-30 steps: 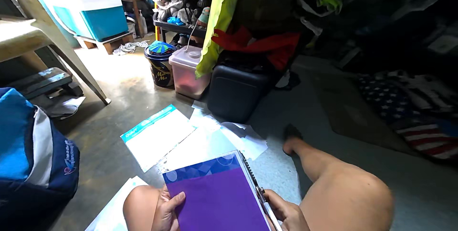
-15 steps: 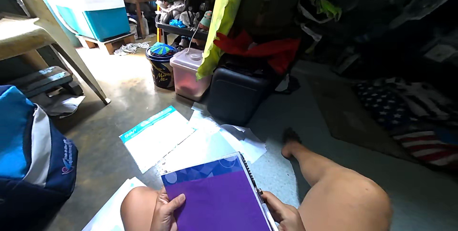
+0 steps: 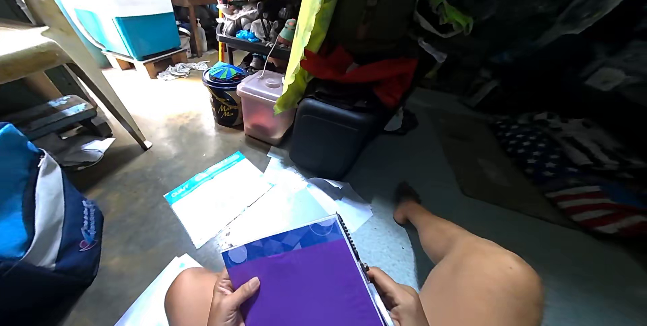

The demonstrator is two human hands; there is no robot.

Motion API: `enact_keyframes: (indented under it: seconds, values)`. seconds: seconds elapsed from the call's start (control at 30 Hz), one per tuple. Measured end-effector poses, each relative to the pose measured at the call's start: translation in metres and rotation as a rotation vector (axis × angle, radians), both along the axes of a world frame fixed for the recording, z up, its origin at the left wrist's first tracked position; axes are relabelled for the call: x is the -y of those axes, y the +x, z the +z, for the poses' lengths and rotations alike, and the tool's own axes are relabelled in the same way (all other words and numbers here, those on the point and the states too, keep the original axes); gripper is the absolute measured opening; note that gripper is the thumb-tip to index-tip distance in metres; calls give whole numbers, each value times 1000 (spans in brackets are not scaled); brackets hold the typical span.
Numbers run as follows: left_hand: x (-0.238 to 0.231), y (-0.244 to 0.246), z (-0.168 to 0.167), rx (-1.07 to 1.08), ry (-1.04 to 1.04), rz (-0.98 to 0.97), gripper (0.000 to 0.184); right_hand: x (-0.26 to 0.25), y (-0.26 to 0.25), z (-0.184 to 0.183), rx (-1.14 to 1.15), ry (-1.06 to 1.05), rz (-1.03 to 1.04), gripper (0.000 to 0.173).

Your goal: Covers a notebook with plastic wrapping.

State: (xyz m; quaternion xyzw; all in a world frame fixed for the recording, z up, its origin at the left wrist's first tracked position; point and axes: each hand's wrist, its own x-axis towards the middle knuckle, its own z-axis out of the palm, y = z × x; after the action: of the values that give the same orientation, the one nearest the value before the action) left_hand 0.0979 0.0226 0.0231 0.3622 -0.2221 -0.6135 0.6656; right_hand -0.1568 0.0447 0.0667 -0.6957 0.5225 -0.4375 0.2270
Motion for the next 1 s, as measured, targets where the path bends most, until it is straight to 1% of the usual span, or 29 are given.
enact_keyframes:
  seconds: [0.13,1.0]
  values:
    - [-1,0,1,-1,-20,-5,36,0,1,2,-31,-36,-21,18]
    - [-1,-1,3,-1,-6,6,36,3,-1,0,-95,-86,-53,18]
